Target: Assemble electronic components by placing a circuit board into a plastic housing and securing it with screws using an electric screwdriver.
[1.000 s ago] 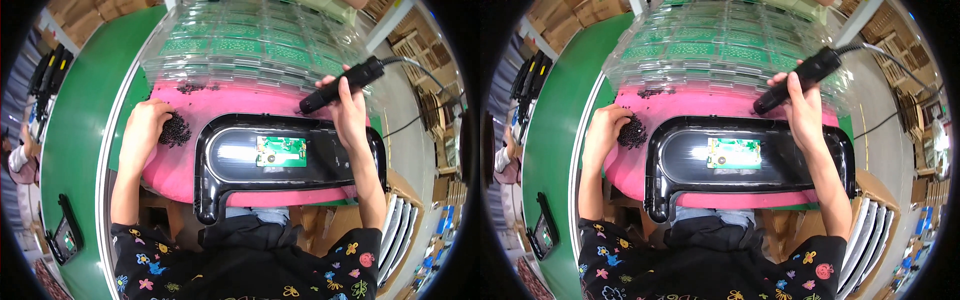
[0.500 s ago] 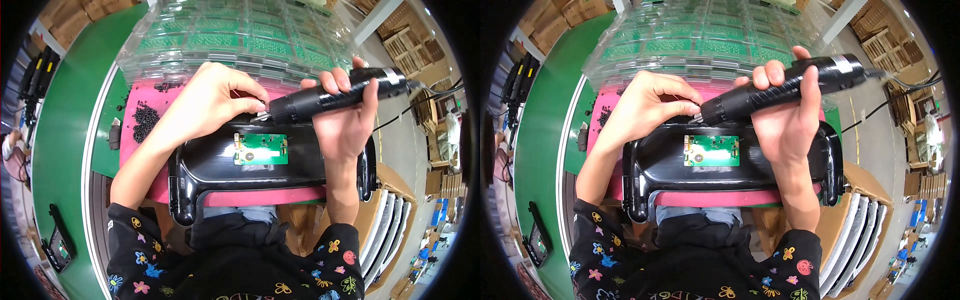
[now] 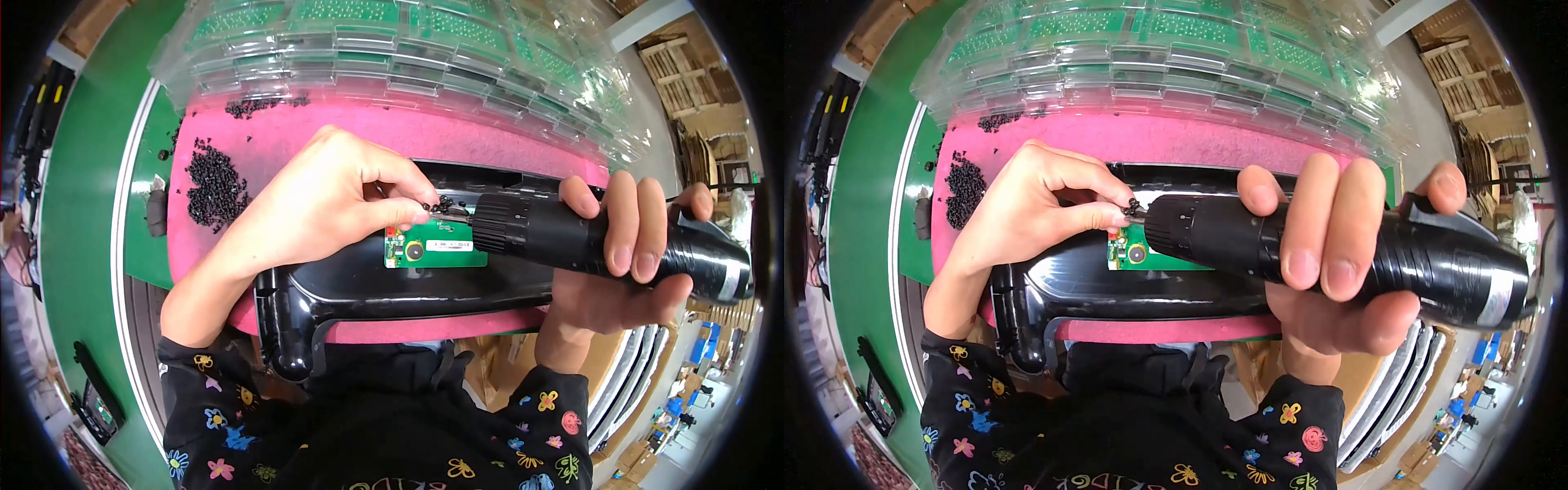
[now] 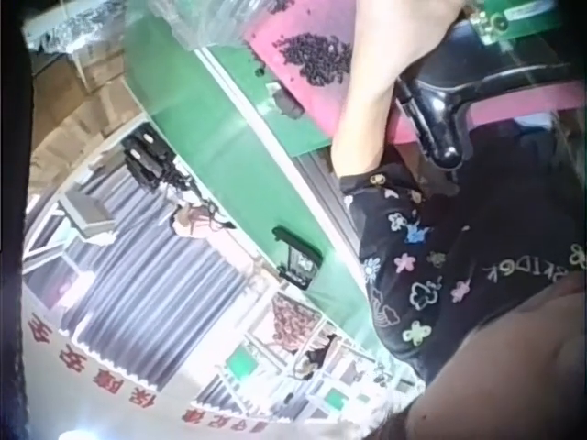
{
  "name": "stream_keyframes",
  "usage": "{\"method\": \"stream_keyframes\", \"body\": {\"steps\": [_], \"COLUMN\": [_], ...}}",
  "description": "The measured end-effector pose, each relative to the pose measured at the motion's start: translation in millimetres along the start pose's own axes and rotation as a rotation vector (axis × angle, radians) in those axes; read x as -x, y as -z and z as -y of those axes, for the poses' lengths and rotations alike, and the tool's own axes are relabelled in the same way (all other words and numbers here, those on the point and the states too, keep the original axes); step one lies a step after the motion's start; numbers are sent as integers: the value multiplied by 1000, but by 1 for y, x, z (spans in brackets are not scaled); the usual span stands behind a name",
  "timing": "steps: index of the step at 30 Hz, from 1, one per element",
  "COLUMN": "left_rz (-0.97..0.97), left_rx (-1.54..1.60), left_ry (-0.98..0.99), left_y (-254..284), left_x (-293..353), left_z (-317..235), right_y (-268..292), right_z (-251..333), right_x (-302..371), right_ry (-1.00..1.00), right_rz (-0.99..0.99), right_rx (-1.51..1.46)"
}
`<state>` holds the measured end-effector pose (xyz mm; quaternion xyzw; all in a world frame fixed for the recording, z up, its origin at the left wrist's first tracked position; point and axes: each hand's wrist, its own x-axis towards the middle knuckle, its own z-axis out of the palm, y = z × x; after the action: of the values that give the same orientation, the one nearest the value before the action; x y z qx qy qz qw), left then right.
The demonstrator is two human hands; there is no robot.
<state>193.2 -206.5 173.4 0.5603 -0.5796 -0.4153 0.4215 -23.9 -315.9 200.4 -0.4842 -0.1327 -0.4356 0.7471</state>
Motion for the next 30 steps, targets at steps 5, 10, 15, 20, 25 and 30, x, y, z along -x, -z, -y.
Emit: {"method": "stream_keyframes", "body": {"steps": [5, 10, 15, 20, 25, 30], "left_rz": [16, 36, 122, -75, -20, 91], "left_rx": [-20, 117, 356, -240, -389, -442], "left_ry": [-5, 88, 177, -187, -254, -289], "left_y": [-2, -4, -7, -7, -4, -2], "left_x": [2, 3, 2, 5, 8, 8], "left_z": [3, 3, 4, 5, 8, 9], "right_y": [-2, -10, -8, 6, 27, 9], "right_z": [-5, -6, 0, 14, 12, 6], "right_x": [3, 3, 4, 4, 0, 3], "right_ry": [-15, 0, -7, -27, -101, -138], "right_rz": [-15, 34, 94, 25, 129, -107], "right_rx": [43, 129, 154, 168, 397, 511]}}
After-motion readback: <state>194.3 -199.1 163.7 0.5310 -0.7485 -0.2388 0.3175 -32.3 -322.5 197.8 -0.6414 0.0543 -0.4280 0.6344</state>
